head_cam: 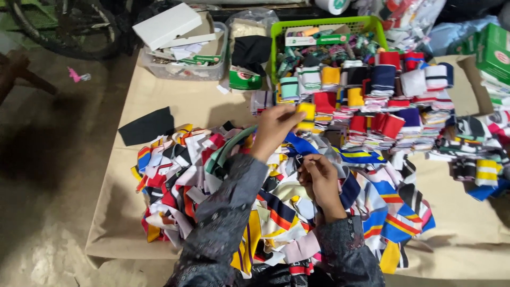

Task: A person is inspecting individual fabric strips for quality and stacking them into organized piles on a work table.

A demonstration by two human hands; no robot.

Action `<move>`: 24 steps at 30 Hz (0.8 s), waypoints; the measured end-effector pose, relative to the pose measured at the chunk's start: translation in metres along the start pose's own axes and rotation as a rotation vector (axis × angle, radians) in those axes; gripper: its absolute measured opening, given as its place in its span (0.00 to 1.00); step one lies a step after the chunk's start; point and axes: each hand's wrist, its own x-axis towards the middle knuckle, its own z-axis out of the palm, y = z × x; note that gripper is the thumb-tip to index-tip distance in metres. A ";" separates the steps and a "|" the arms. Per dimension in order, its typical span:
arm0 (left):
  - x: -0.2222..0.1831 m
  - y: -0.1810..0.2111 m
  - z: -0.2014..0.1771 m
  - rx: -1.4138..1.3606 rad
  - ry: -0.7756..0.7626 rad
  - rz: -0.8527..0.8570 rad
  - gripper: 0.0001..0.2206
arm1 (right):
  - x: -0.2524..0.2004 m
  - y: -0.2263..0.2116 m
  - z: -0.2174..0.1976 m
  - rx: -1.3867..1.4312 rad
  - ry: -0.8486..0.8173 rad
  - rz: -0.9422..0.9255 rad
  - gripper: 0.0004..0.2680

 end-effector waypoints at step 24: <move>0.038 -0.010 0.052 0.829 0.133 0.267 0.10 | 0.012 0.010 -0.006 0.057 -0.149 -0.027 0.05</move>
